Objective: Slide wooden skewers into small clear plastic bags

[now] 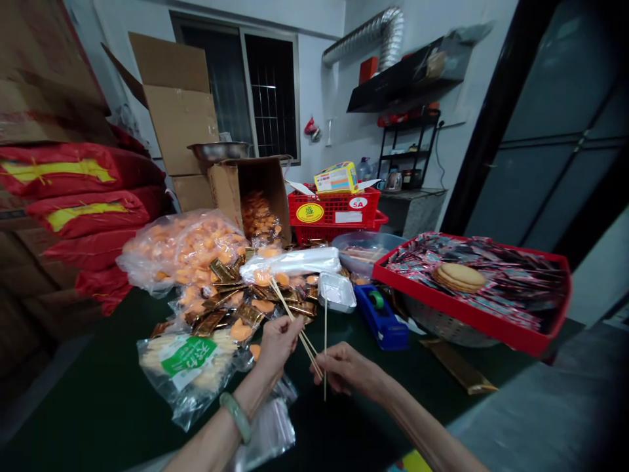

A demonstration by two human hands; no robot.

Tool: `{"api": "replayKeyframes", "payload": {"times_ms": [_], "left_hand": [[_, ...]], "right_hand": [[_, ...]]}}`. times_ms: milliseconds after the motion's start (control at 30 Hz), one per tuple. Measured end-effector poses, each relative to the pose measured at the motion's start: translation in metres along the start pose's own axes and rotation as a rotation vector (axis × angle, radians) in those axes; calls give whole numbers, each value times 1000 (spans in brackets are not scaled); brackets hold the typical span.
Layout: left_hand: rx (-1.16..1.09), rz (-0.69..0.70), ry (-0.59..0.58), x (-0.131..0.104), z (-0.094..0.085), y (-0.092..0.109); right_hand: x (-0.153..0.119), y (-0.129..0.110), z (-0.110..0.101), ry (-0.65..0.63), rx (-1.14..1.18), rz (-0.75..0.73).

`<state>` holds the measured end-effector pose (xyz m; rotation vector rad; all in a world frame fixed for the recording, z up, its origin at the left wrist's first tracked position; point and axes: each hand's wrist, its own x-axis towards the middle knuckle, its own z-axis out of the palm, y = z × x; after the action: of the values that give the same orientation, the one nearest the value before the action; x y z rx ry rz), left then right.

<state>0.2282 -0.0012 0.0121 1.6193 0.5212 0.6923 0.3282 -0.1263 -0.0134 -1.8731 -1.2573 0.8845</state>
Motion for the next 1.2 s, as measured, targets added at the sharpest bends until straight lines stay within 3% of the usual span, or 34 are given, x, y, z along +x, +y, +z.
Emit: {"api": "replayKeyframes", "payload": {"times_ms": [67,200,400,533,633,733,833,1033,1133,1200], "left_hand": [[76,83,20,2,-2,5],[240,243,-14,-1,2,6],[466,326,-118,-10,10,-17],[559,394,-171,-14,11,-18],[621,416,-295,-18,16,-21],[677,420,-389,-22,17,-26],[720,433,-423,-23,13,-26],[766,488,-480,-26,4,-12],[746,509,-500,-26,-5,7],[711,524,-464,-29,-21,25]], "right_hand": [[2,-2,-7,123,-236,73],[13,0,-21,354,-496,191],[31,3,-34,359,-618,207],[15,-8,-44,306,-522,80],[-8,-20,-42,212,-167,-95],[-25,-29,-33,337,297,-195],[-32,-30,-26,517,520,-232],[-44,-33,-26,666,397,-138],[-56,-46,-25,751,331,-181],[-61,-55,-22,819,212,-213]]}}
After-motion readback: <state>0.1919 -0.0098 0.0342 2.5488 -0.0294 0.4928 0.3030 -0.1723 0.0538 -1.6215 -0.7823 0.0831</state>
